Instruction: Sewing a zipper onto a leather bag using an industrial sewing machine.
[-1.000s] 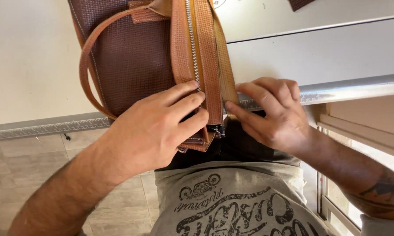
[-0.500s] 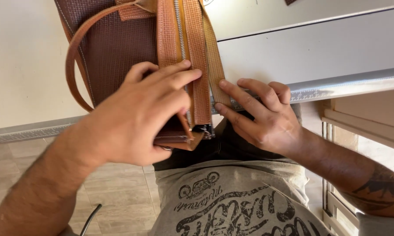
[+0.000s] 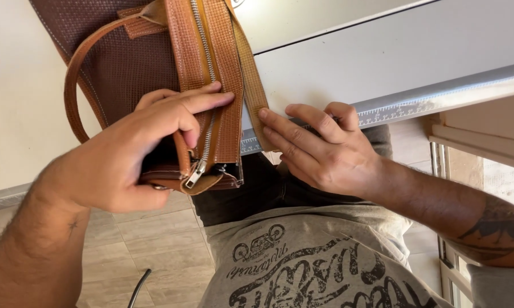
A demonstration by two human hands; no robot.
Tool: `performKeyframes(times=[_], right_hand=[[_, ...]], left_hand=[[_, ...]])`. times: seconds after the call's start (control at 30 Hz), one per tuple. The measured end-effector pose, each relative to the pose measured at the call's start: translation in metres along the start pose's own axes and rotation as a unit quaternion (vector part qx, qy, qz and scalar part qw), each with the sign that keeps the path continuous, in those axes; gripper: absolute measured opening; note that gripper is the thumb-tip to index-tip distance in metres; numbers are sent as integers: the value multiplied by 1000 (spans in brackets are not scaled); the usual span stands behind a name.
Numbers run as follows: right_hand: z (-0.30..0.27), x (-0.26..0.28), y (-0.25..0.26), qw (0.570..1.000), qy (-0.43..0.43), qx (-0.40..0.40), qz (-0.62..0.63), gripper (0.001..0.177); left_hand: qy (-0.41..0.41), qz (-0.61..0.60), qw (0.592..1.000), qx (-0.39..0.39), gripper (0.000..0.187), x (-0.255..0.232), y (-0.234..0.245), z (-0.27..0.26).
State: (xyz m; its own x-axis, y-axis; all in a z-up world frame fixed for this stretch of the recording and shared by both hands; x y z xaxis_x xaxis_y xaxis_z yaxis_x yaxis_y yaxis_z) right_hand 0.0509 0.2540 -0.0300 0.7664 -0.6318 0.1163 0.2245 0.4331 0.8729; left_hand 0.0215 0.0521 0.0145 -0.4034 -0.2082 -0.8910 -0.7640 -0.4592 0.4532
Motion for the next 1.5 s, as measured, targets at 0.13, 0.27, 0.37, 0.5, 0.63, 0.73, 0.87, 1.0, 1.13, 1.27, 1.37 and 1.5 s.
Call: performKeyframes(times=[0.13,0.27,0.37,0.5,0.63,0.73,0.87,1.0,1.13,1.27,1.37,1.5], right_hand=[[-1,-2,0,1000,-7,2,-1,30],[-2,-2,-2,1000,-3,-4,-4,32],[-3,-1,-4,1000,1,-4,-8,32],[0,1,-4,1000,7,-9,-8,28],[1,5,-5,1000,7,6,-7,34],[5,7,-4,1000,3,17,-4,35],[5,8,-6,1000,6,27,5,33],[8,8,-5,999,6,36,19,33],[15,1,-2,998,1,40,51,31],[50,-49,-16,986,-67,94,124,24],[82,-65,-18,987,-49,87,129,29],[96,-60,-31,983,-21,117,141,33]], left_hand=[[2,83,996,13,43,-7,-17,11],[29,288,956,52,64,-8,-31,17],[17,313,948,48,67,-12,-32,17],[11,215,976,37,90,-10,-17,16],[-45,291,951,-99,91,3,10,17],[-57,389,914,-100,83,10,14,19],[-65,386,913,-113,85,20,9,19],[-66,417,900,-105,94,23,6,18],[-49,432,896,-96,108,28,2,19],[-38,457,885,-83,112,34,0,18],[-43,470,878,-81,114,31,-1,19],[-53,460,881,-96,114,29,1,19]])
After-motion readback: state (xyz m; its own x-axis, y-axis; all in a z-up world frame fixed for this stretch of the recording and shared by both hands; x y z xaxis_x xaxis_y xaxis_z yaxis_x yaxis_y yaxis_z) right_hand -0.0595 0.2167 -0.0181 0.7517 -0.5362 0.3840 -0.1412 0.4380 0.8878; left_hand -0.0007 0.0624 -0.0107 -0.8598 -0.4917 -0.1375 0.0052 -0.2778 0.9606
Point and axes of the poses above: each hand's wrist, its own z-axis towards the middle knuckle, its own y-axis out of the back of the hand, x = y × z, the point moved 7 cm from there along z, towards the middle knuckle, and after that the axes turned 13 degrees about -y, right-handed, at the moved point
